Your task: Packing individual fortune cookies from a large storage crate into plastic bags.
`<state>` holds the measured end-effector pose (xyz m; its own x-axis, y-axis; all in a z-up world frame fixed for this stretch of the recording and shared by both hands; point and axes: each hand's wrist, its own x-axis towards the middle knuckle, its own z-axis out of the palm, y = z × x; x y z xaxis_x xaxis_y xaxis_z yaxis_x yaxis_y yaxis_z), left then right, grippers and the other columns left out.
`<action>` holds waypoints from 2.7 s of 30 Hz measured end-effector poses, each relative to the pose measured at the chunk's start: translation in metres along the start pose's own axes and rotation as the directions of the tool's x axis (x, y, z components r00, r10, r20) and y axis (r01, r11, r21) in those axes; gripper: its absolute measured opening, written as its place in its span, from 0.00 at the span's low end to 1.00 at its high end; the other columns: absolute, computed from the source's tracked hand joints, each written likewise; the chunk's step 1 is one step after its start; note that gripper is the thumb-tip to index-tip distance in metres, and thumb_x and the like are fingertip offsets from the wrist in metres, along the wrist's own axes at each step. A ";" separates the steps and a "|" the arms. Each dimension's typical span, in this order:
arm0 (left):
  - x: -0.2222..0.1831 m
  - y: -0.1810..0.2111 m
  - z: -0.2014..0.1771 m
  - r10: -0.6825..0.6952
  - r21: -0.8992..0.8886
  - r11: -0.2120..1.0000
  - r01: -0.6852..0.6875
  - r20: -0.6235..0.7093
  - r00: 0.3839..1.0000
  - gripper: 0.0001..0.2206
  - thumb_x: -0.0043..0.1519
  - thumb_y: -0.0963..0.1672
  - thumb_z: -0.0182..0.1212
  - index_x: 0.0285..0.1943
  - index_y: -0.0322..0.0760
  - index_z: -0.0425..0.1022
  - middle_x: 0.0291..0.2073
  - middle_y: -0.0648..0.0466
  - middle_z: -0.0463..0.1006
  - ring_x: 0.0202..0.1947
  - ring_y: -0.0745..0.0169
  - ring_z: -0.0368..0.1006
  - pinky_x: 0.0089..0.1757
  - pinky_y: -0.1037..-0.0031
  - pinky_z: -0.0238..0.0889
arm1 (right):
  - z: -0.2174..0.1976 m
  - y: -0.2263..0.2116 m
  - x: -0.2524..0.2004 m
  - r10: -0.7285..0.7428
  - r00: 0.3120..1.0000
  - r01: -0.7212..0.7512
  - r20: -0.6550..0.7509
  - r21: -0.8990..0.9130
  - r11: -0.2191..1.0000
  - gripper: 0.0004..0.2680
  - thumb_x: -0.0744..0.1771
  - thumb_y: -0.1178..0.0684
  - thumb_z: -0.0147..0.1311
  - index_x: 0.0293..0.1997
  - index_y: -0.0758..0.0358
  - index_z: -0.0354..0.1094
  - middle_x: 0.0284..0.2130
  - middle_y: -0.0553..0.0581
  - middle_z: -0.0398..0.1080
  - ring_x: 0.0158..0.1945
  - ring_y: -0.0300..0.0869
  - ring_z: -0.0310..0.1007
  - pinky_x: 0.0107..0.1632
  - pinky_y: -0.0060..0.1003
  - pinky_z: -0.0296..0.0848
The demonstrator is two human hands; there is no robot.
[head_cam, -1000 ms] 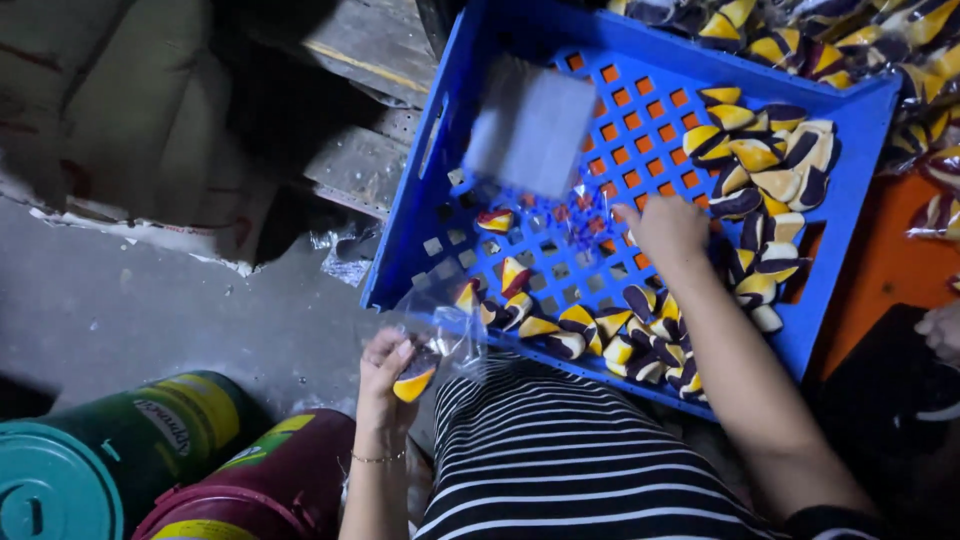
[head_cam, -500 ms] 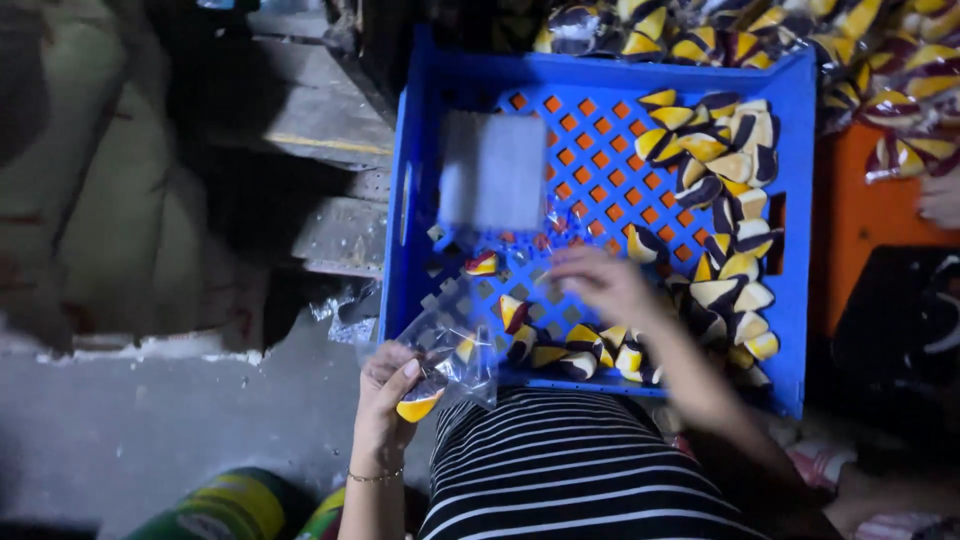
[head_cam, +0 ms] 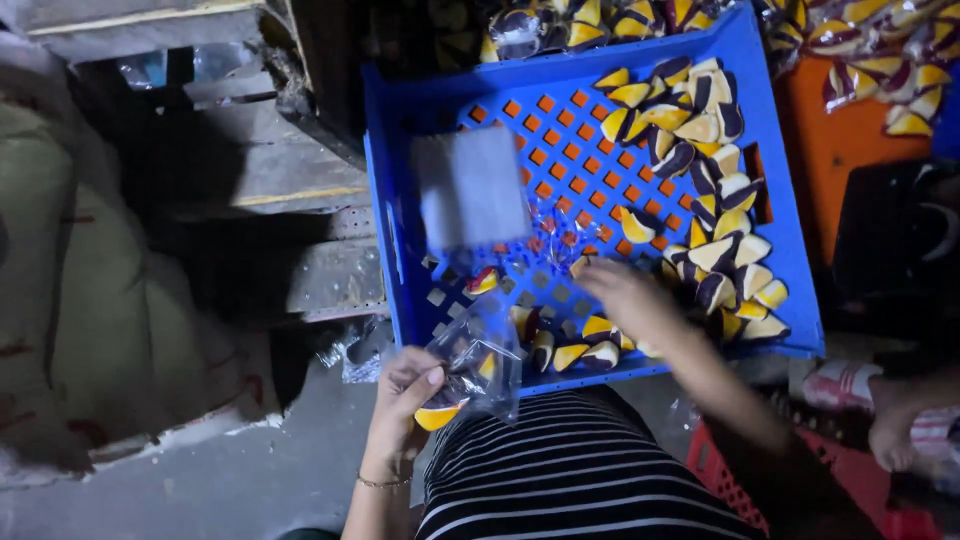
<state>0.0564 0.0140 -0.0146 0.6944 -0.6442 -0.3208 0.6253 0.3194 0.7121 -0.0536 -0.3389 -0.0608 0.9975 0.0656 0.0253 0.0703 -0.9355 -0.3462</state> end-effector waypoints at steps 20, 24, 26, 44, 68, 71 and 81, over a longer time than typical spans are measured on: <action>0.019 -0.010 0.022 -0.054 -0.115 0.993 0.041 -0.117 0.992 0.07 0.57 0.43 0.70 0.39 0.36 0.79 0.32 0.51 0.81 0.31 0.57 0.78 0.35 0.69 0.73 | 0.055 -0.024 0.020 0.484 0.806 -0.558 -0.341 -0.161 0.814 0.16 0.64 0.40 0.65 0.52 0.55 0.71 0.47 0.59 0.66 0.31 0.42 0.70 0.30 0.29 0.75; 0.023 -0.029 0.024 -0.061 -0.178 0.984 0.026 -0.190 0.980 0.08 0.59 0.43 0.68 0.45 0.36 0.79 0.38 0.51 0.81 0.37 0.59 0.78 0.40 0.69 0.74 | 0.059 -0.024 0.010 0.424 0.905 -0.426 -0.037 -0.062 0.903 0.33 0.63 0.69 0.57 0.76 0.47 0.50 0.64 0.63 0.56 0.48 0.49 0.70 0.41 0.34 0.79; 0.025 -0.030 0.034 -0.066 -0.190 0.981 0.026 -0.205 0.977 0.08 0.59 0.43 0.68 0.44 0.37 0.78 0.38 0.53 0.81 0.37 0.60 0.78 0.41 0.69 0.72 | 0.025 -0.023 0.016 0.418 0.908 -0.419 0.039 0.042 0.907 0.33 0.63 0.72 0.52 0.76 0.47 0.50 0.67 0.67 0.55 0.54 0.52 0.69 0.49 0.37 0.77; 0.030 -0.066 0.091 0.158 0.277 0.960 -0.031 -0.451 0.879 0.21 0.45 0.46 0.79 0.45 0.37 0.78 0.31 0.54 0.79 0.34 0.64 0.75 0.38 0.73 0.70 | -0.045 -0.054 0.027 -0.029 0.967 0.162 -0.255 0.518 0.840 0.12 0.61 0.58 0.68 0.47 0.52 0.78 0.38 0.51 0.78 0.43 0.47 0.80 0.48 0.42 0.79; -0.031 -0.047 0.123 0.326 0.025 0.929 -0.368 -0.521 0.789 0.21 0.51 0.46 0.73 0.50 0.33 0.74 0.36 0.49 0.79 0.35 0.63 0.75 0.40 0.66 0.76 | 0.050 0.028 -0.015 0.053 0.998 -0.052 0.020 -0.031 0.998 0.17 0.58 0.38 0.67 0.45 0.48 0.69 0.34 0.55 0.75 0.40 0.55 0.79 0.44 0.48 0.77; -0.026 -0.045 0.111 0.301 0.017 0.943 -0.332 -0.464 0.833 0.21 0.52 0.47 0.73 0.50 0.32 0.74 0.36 0.47 0.78 0.36 0.61 0.75 0.40 0.65 0.76 | 0.027 0.045 0.003 -0.001 1.000 0.002 -0.021 0.066 0.998 0.13 0.60 0.45 0.66 0.46 0.48 0.71 0.37 0.53 0.75 0.45 0.53 0.78 0.47 0.44 0.77; 0.008 -0.055 0.051 0.213 0.013 0.976 -0.219 -0.308 0.927 0.23 0.53 0.47 0.73 0.53 0.29 0.73 0.38 0.46 0.78 0.38 0.61 0.73 0.44 0.64 0.74 | 0.031 0.107 0.009 -0.030 0.940 -0.030 -0.339 -0.171 0.985 0.24 0.56 0.43 0.74 0.52 0.55 0.69 0.45 0.52 0.67 0.54 0.46 0.74 0.53 0.38 0.77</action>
<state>0.0088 -0.0441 -0.0244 0.8866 -0.3156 -0.3381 0.4529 0.4438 0.7733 -0.0372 -0.4272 -0.1266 0.9357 -0.0282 0.3515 0.0387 -0.9826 -0.1816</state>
